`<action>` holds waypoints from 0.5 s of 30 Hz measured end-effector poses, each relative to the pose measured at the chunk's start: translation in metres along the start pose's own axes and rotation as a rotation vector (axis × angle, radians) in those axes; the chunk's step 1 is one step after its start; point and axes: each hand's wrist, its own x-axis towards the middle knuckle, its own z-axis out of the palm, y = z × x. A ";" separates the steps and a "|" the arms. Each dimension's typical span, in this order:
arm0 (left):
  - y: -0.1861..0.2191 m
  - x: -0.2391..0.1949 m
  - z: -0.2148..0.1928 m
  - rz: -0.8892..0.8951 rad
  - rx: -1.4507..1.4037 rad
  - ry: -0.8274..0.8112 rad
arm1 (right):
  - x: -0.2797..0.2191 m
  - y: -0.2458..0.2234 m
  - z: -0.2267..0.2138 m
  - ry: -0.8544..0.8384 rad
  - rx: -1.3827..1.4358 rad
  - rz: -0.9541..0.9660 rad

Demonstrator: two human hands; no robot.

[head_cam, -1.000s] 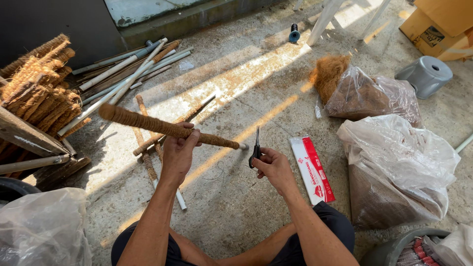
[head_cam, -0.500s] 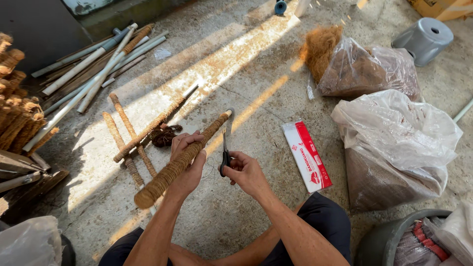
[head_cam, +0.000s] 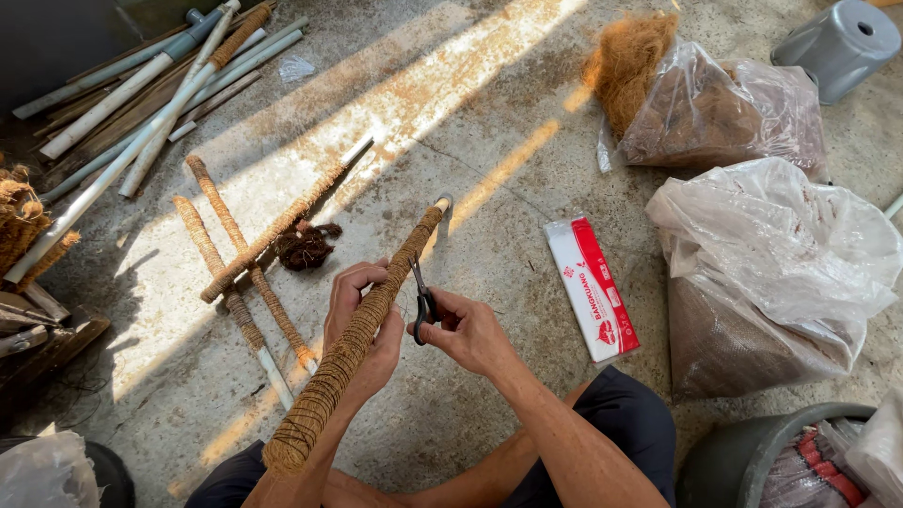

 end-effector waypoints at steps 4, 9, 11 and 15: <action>-0.001 0.000 0.001 0.029 -0.022 0.011 | -0.001 0.000 0.001 0.000 0.025 -0.021; -0.001 0.000 0.002 0.001 -0.046 0.016 | 0.001 0.007 0.003 0.001 0.051 -0.044; -0.001 0.000 0.002 -0.009 -0.054 0.029 | 0.000 0.008 0.003 -0.011 0.057 0.004; 0.000 0.001 0.002 -0.022 -0.042 0.044 | -0.005 0.003 0.000 -0.006 0.072 0.014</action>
